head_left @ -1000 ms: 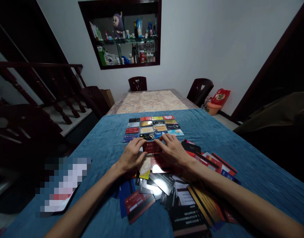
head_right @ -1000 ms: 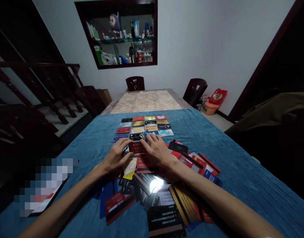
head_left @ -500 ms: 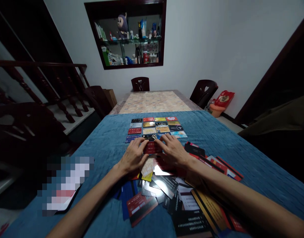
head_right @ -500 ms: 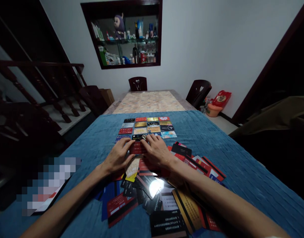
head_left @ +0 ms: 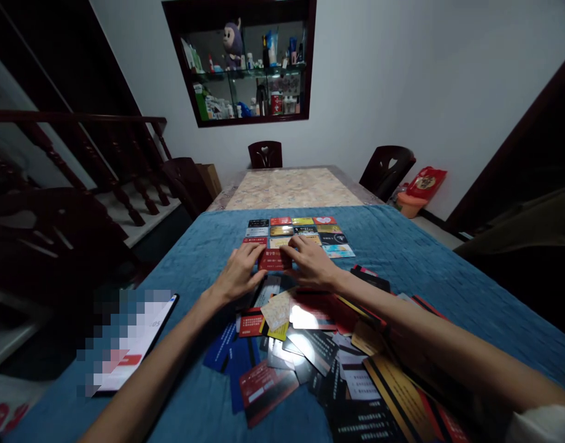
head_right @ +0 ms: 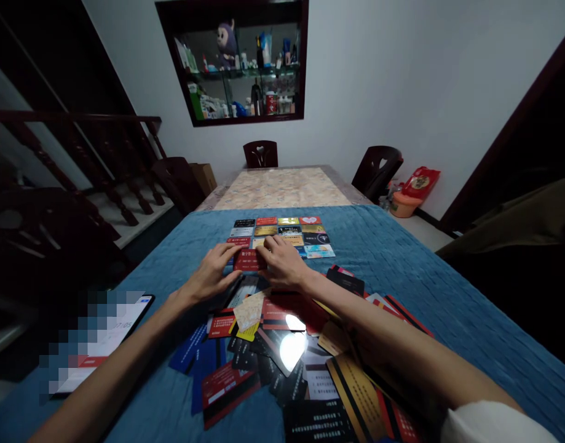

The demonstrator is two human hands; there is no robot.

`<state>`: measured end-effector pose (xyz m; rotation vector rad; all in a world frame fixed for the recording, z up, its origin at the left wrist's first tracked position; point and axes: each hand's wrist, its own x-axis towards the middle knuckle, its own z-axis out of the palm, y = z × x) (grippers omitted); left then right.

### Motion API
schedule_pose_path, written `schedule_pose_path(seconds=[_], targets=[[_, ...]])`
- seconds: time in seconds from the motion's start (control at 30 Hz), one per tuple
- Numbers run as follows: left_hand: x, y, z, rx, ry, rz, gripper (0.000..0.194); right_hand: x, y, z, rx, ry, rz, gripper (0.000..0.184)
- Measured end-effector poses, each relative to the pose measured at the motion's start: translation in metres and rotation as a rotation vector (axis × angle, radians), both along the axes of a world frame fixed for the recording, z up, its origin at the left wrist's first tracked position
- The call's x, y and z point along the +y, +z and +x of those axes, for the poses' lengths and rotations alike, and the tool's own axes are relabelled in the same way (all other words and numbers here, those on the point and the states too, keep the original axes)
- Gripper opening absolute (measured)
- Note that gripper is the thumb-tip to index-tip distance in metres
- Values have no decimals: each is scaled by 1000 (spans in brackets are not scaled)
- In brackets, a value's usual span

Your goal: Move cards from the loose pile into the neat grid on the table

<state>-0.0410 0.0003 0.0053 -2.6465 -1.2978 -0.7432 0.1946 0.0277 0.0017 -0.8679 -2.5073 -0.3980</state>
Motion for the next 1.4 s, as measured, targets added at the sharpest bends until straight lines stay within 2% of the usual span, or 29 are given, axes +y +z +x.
schedule_pose_path(seconds=[0.13, 0.3, 0.57, 0.83, 1.07, 1.4], targets=[[23, 6, -17, -2, -3, -31, 46, 23, 9, -12, -26, 26, -53, 44], [60, 13, -39, 9, 48, -80, 44, 54, 19, -33, -14, 23, -103, 30], [104, 9, -57, 105, 130, -195, 40, 90, 19, -63, -129, -74, -245, 24], [124, -2, -52, 164, 150, -266, 23, 108, 6, -71, -193, -141, -351, 27], [134, -11, -54, 158, 164, -295, 25, 116, 1, -75, -220, -149, -380, 26], [136, -17, -56, 190, 172, -319, 26, 119, -3, -78, -263, -181, -413, 28]])
